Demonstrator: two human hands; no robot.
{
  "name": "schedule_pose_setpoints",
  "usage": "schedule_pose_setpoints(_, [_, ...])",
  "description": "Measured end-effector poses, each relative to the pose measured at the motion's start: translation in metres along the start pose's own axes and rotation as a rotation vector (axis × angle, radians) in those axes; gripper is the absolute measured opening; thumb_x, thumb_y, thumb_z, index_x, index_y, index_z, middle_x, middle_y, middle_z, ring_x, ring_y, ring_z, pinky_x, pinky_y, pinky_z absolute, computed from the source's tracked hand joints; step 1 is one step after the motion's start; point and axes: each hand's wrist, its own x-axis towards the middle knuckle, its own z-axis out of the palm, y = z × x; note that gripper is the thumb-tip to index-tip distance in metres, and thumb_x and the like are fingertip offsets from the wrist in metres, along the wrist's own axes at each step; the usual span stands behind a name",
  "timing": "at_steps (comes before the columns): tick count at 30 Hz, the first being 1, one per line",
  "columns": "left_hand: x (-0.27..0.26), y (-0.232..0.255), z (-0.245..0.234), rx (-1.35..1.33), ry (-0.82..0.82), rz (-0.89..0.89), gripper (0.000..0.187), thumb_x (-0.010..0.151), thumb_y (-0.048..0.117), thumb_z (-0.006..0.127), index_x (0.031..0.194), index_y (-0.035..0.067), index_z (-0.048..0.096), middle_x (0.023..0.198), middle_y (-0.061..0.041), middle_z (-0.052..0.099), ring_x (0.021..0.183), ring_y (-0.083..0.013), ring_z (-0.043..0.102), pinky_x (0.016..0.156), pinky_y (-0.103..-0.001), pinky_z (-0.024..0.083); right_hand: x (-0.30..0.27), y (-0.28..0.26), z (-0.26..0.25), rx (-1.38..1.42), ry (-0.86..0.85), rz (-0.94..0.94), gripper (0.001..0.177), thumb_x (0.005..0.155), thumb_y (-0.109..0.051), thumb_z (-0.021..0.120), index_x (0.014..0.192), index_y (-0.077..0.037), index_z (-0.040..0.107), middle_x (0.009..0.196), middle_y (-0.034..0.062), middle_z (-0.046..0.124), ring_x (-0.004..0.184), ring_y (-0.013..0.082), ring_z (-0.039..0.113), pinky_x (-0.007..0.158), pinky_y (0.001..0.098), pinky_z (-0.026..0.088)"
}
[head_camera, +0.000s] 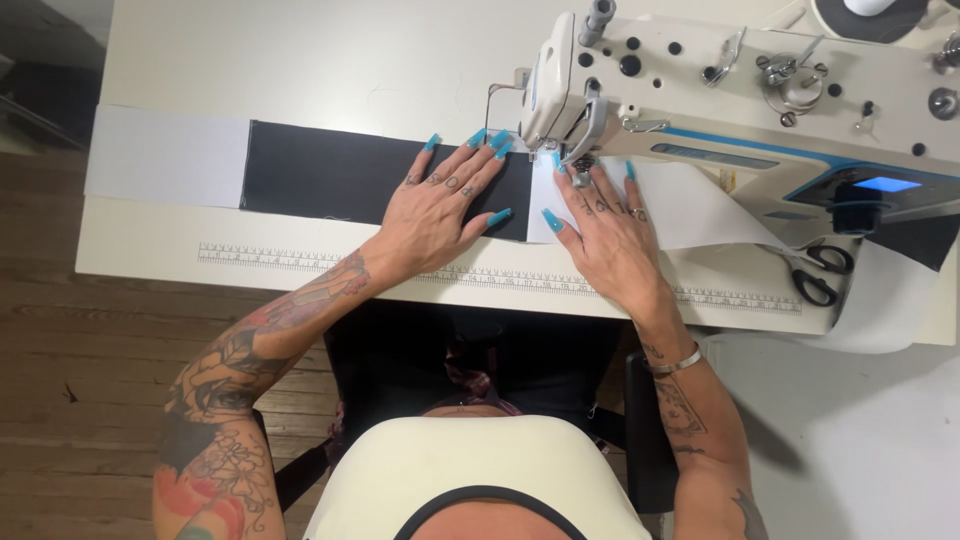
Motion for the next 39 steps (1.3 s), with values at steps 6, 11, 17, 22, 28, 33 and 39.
schedule_pose_setpoints(6, [0.001,0.001,-0.002,-0.014,-0.050,-0.009,0.056,0.090,0.045,0.032,0.139,0.022,0.019,0.145,0.003,0.019,0.133,-0.0139,0.017,0.106,-0.045,0.011,-0.002,-0.002,-0.002,-0.017,-0.012,0.009,0.053,0.092,-0.041,0.022,0.138,-0.013,0.025,0.137,0.0135,0.033,0.128,0.0316,0.025,0.103,0.0511,0.009])
schedule_pose_setpoints(11, [0.003,0.001,-0.007,-0.024,-0.087,-0.015,0.057,0.090,0.045,0.031,0.140,0.023,0.017,0.145,0.004,0.017,0.133,-0.0136,0.015,0.106,-0.046,0.010,0.000,0.000,-0.001,0.003,-0.003,0.003,0.053,0.092,-0.041,0.023,0.138,-0.013,0.026,0.137,0.0131,0.033,0.128,0.0315,0.024,0.103,0.0514,0.009])
schedule_pose_setpoints(17, [0.003,-0.002,-0.002,-0.007,-0.079,-0.010,0.057,0.090,0.045,0.031,0.140,0.023,0.017,0.145,0.004,0.016,0.133,-0.0138,0.014,0.106,-0.046,0.011,0.000,0.000,-0.001,0.000,0.004,0.003,0.053,0.092,-0.042,0.023,0.138,-0.014,0.025,0.138,0.0126,0.032,0.129,0.0306,0.024,0.103,0.0513,0.009])
schedule_pose_setpoints(22, [0.001,-0.004,0.002,0.046,0.015,0.033,0.056,0.090,0.046,0.035,0.139,0.020,0.023,0.143,0.001,0.024,0.131,-0.0143,0.022,0.105,-0.044,0.014,-0.003,-0.005,-0.002,-0.040,0.048,-0.010,0.051,0.092,-0.035,0.029,0.138,-0.013,0.026,0.139,0.0106,0.030,0.129,0.0307,0.023,0.101,0.0538,0.013])
schedule_pose_setpoints(28, [-0.004,0.001,-0.006,0.061,0.021,0.077,0.056,0.092,0.044,0.028,0.137,0.011,0.024,0.141,-0.005,0.025,0.129,-0.0206,0.024,0.103,-0.045,0.013,-0.009,-0.006,0.005,-0.150,0.152,-0.015,0.050,0.090,-0.034,0.035,0.135,-0.010,0.031,0.137,0.0096,0.035,0.127,0.0272,0.026,0.102,0.0469,0.013])
schedule_pose_setpoints(33, [-0.008,0.008,-0.012,0.073,-0.028,0.060,0.057,0.092,0.047,0.021,0.137,0.011,0.021,0.142,-0.004,0.020,0.131,-0.0191,0.020,0.104,-0.045,0.012,-0.017,-0.025,-0.007,-0.097,0.089,0.079,0.054,0.092,-0.041,0.023,0.137,-0.011,0.021,0.141,0.0092,0.023,0.130,0.0278,0.017,0.103,0.0486,0.009])
schedule_pose_setpoints(39, [-0.018,0.005,-0.009,0.071,0.002,-0.020,0.059,0.092,0.050,0.020,0.139,0.014,0.017,0.143,0.000,0.017,0.132,-0.0189,0.015,0.105,-0.043,0.006,-0.025,-0.024,0.001,-0.039,0.109,0.173,0.055,0.091,-0.038,0.022,0.137,-0.007,0.021,0.143,0.0070,0.016,0.131,0.0255,0.011,0.104,0.0479,0.006])
